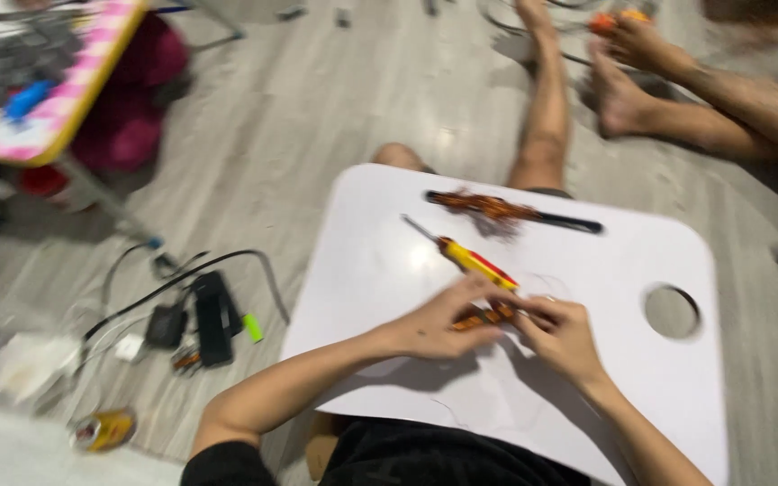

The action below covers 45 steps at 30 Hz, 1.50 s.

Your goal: Winding thin copper wire onto the poles of a small motor armature using hands and a screwdriver for positioning.

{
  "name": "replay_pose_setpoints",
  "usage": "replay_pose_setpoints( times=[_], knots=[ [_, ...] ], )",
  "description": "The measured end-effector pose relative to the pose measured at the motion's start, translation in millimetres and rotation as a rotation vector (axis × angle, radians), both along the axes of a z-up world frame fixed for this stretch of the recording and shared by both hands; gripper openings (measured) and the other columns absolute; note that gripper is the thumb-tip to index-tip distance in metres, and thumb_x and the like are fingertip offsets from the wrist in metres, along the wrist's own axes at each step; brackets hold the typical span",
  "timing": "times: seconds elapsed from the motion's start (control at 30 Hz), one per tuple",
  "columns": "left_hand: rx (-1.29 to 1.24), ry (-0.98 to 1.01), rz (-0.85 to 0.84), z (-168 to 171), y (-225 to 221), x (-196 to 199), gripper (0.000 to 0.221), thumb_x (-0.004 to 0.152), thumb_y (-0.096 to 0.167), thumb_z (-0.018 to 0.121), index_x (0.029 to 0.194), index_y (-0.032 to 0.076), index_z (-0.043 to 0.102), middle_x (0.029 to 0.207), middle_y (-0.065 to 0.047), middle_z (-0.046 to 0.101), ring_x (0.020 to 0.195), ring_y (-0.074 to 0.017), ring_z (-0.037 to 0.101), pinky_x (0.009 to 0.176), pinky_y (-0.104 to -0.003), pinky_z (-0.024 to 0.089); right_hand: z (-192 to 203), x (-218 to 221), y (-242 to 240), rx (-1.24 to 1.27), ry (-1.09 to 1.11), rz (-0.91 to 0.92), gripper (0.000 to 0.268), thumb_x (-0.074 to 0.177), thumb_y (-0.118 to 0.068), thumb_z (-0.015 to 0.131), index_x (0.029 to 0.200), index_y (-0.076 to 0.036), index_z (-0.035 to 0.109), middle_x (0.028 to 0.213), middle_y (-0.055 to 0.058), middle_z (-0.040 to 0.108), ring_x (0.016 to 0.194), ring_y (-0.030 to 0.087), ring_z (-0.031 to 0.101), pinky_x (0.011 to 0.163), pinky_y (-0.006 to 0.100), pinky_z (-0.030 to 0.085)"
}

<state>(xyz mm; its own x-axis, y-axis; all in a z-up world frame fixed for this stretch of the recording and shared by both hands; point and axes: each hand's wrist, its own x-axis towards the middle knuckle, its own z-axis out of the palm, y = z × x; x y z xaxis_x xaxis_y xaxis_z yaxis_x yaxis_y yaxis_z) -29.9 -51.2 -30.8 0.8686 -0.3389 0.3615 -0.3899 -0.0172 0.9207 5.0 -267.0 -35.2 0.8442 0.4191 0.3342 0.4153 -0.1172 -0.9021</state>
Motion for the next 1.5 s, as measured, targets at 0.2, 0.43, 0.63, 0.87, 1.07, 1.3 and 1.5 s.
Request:
replay_pose_setpoints(
  times=[0.2, 0.43, 0.63, 0.87, 1.07, 1.3, 1.5],
  knots=[
    [0.236, 0.137, -0.197, 6.9, 1.6, -2.6, 0.062, 0.077, 0.038, 0.071, 0.126, 0.005, 0.051, 0.114, -0.019, 0.066, 0.105, -0.028, 0.069, 0.078, -0.037, 0.06, -13.2, 7.3, -12.0, -0.288, 0.114, -0.084, 0.015, 0.069, 0.002, 0.077, 0.084, 0.0, 0.08, 0.059, 0.009, 0.069, 0.044, 0.01, 0.041, 0.042, 0.023, 0.029],
    [0.426, 0.189, -0.085, -1.0, -1.3, -0.2, 0.065, 0.074, 0.032, 0.074, 0.123, -0.001, 0.048, 0.11, -0.021, 0.067, 0.101, -0.0295, 0.069, 0.077, -0.038, 0.06, -18.1, -0.6, -17.3, -0.475, -0.732, -0.179, 0.012, 0.078, -0.009, 0.084, 0.088, -0.012, 0.079, 0.045, -0.004, 0.047, 0.039, 0.008, 0.03, 0.042, 0.027, 0.023],
    [0.16, 0.252, 0.023, 3.8, 0.9, -0.2, 0.026, 0.081, 0.017, 0.074, 0.098, 0.007, 0.056, 0.101, -0.011, 0.064, 0.084, -0.022, 0.066, 0.078, -0.034, 0.058, -23.4, -1.3, -17.1, -0.504, -0.898, -0.181, 0.007, 0.079, -0.006, 0.084, 0.084, -0.009, 0.08, 0.049, -0.003, 0.048, 0.04, 0.009, 0.032, 0.041, 0.028, 0.025],
    [-0.124, 0.318, 0.013, 0.5, 3.5, 3.5, 0.049, 0.07, 0.007, 0.079, 0.11, 0.003, 0.052, 0.102, -0.012, 0.065, 0.08, -0.0215, 0.071, 0.074, -0.029, 0.063, -14.3, -3.4, -12.4, -0.403, -0.813, -0.145, 0.021, 0.075, 0.003, 0.079, 0.095, -0.005, 0.079, 0.052, -0.002, 0.055, 0.041, 0.008, 0.033, 0.042, 0.026, 0.026],
    [-0.363, 0.532, -0.215, -8.9, 1.9, 6.3, 0.043, 0.084, 0.0, 0.072, 0.121, -0.004, 0.049, 0.105, -0.021, 0.066, 0.085, -0.0311, 0.073, 0.064, -0.03, 0.065, -15.0, -1.4, -13.2, -0.36, -0.548, -0.126, 0.015, 0.07, 0.006, 0.076, 0.083, -0.002, 0.075, 0.056, 0.002, 0.062, 0.041, 0.009, 0.043, 0.039, 0.024, 0.03],
    [-0.177, 0.436, -0.131, 13.7, 11.2, 6.4, 0.043, 0.076, 0.007, 0.079, 0.115, -0.001, 0.064, 0.103, -0.017, 0.072, 0.085, -0.0235, 0.074, 0.073, -0.028, 0.063, -4.2, 1.8, -15.0, -0.227, -0.174, -0.078, 0.012, 0.072, 0.005, 0.075, 0.081, -0.003, 0.075, 0.063, 0.003, 0.068, 0.049, 0.009, 0.048, 0.045, 0.019, 0.036],
    [-0.044, 0.31, -0.123, 11.3, 13.2, 8.3, 0.036, 0.074, 0.009, 0.081, 0.108, 0.006, 0.069, 0.103, -0.012, 0.074, 0.09, -0.0205, 0.074, 0.088, -0.032, 0.063, -3.7, 8.0, -23.1, -0.368, -0.187, -0.07, 0.015, 0.067, 0.003, 0.077, 0.079, -0.007, 0.078, 0.065, 0.002, 0.072, 0.047, 0.008, 0.047, 0.042, 0.02, 0.034]
  ],
)
